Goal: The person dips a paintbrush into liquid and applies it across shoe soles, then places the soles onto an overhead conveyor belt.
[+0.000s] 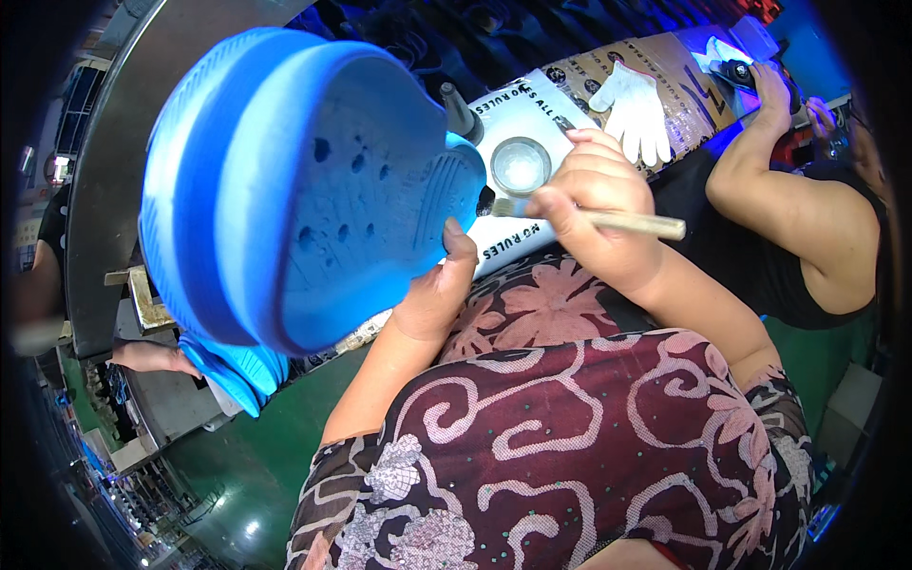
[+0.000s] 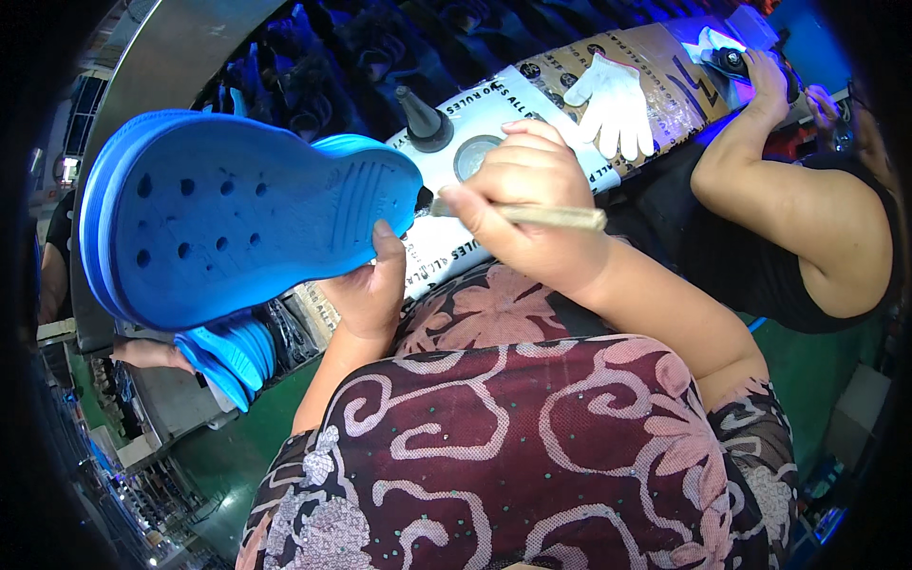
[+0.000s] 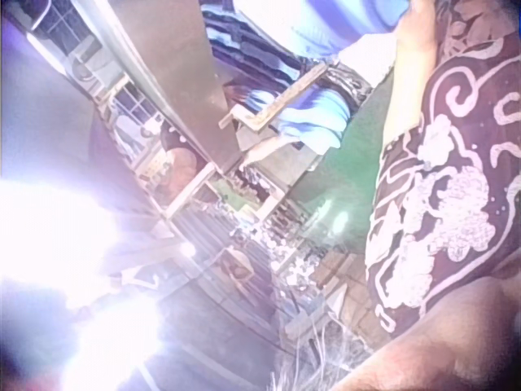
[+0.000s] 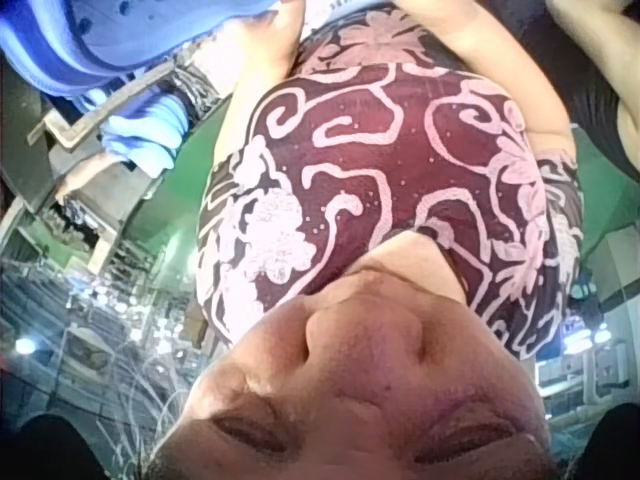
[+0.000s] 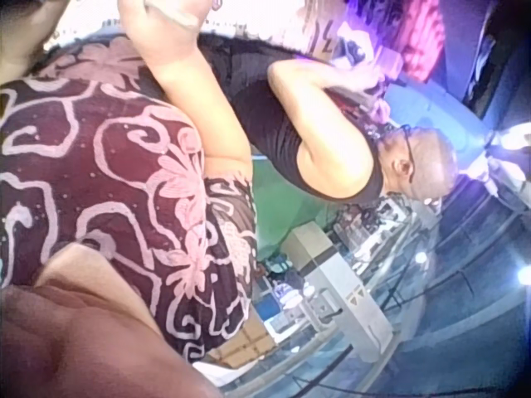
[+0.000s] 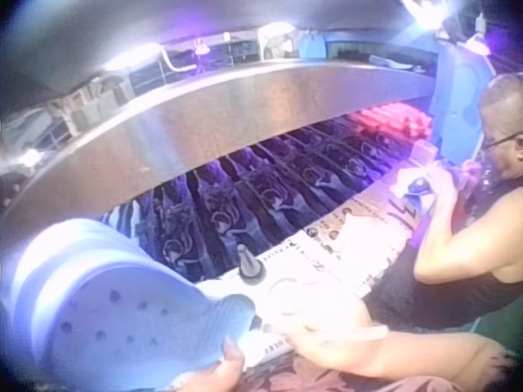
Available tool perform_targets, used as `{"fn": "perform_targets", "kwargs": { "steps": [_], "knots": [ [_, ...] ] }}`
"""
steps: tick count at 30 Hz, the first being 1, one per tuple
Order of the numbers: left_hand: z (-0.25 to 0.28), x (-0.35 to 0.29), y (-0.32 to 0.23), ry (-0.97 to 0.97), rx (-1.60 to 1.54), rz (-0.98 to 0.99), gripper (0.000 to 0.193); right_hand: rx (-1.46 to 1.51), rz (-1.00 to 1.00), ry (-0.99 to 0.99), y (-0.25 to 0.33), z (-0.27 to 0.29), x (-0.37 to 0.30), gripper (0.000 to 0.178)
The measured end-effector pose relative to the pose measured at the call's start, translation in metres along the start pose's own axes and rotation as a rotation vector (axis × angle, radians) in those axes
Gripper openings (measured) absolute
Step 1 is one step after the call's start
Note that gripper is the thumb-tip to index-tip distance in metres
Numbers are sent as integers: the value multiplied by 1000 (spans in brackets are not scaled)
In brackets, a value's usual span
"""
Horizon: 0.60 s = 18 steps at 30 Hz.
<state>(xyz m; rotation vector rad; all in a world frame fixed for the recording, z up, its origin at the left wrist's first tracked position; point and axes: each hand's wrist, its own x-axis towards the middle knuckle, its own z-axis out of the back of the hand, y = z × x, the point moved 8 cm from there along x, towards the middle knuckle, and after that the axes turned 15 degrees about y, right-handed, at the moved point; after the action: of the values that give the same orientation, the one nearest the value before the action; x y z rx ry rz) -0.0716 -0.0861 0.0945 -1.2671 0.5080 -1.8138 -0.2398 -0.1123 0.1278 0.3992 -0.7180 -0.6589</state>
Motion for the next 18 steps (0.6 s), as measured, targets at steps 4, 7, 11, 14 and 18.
{"fn": "perform_targets", "kwargs": {
  "steps": [4,7,11,14,18],
  "knots": [
    [0,1,-3,-7,-3,-11,31,131,-41,-76,-10,8,-5,17],
    [-3,-1,-1,39,47,-3,32,95,36,-15,3,0,2,15],
    [-1,0,5,1,-57,-3,33,76,-2,-23,-4,5,-3,21],
    [3,8,1,-27,-42,-17,34,221,-73,-135,-16,20,-10,27],
    [17,25,1,66,-141,183,37,383,-140,-270,-44,40,-34,32]
  ]
}}
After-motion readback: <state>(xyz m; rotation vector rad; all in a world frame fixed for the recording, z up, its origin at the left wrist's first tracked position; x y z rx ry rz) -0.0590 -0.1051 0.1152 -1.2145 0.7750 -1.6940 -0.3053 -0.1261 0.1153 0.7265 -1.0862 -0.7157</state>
